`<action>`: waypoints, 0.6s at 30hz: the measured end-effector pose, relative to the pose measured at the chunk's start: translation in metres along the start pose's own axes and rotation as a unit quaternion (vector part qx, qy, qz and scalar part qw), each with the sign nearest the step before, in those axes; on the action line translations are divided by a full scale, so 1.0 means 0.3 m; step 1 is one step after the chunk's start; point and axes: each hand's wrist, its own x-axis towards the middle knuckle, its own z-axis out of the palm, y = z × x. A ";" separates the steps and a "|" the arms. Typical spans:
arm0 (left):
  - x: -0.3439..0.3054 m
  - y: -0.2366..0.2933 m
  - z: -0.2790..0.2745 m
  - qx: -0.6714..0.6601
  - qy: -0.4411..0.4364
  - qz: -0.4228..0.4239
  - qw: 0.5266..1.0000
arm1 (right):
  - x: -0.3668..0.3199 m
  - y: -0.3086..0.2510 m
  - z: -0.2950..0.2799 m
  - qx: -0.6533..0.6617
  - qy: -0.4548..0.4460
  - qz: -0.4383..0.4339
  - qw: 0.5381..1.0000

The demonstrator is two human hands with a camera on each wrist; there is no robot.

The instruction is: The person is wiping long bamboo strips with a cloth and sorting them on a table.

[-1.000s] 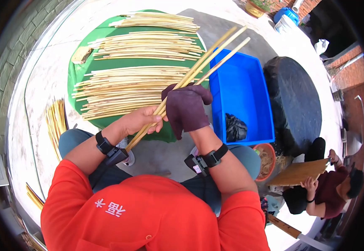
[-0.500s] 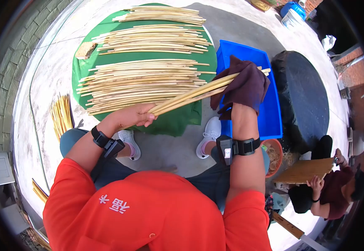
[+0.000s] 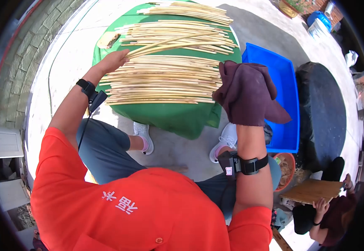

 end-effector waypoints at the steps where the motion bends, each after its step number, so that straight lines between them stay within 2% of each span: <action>1: 0.037 -0.021 0.047 0.060 0.010 0.023 0.998 | -0.020 -0.024 -0.003 0.025 0.035 0.005 0.999; 2: 0.072 -0.032 0.085 0.119 0.020 0.046 0.992 | -0.011 0.005 0.142 0.064 0.095 -0.030 0.993; 3: 0.102 -0.034 0.113 0.129 -0.019 0.023 0.991 | -0.008 0.007 0.149 0.063 0.092 -0.028 0.993; 4: 0.124 -0.048 0.144 0.126 -0.021 0.025 0.991 | -0.015 0.002 0.149 0.196 0.099 0.019 0.975; 5: 0.144 -0.055 0.176 0.138 -0.020 0.041 0.989 | -0.023 -0.003 0.147 0.326 0.103 0.066 0.937; 7: 0.174 -0.075 0.229 0.152 -0.032 0.051 0.987 | -0.028 -0.005 0.143 0.562 0.107 0.157 0.805; 8: 0.184 -0.090 0.254 0.149 -0.035 0.052 0.987 | -0.026 0.013 0.149 0.561 0.104 0.160 0.806; 9: 0.190 -0.109 0.277 0.138 -0.041 0.038 0.989 | -0.026 0.041 0.157 0.436 0.133 0.122 0.882; 10: 0.197 -0.129 0.295 0.127 -0.048 0.025 0.990 | -0.024 0.058 0.156 0.301 0.159 0.081 0.937; 11: 0.207 -0.153 0.318 0.125 -0.054 0.029 0.990 | -0.019 0.026 0.074 0.245 0.180 0.090 0.948; 13: 0.197 -0.194 0.338 0.194 -0.044 0.069 0.978 | -0.027 0.038 0.106 0.250 0.163 0.094 0.950; 18: 0.189 -0.210 0.340 0.179 -0.040 0.030 0.983 | -0.015 0.045 0.154 0.265 0.103 0.088 0.955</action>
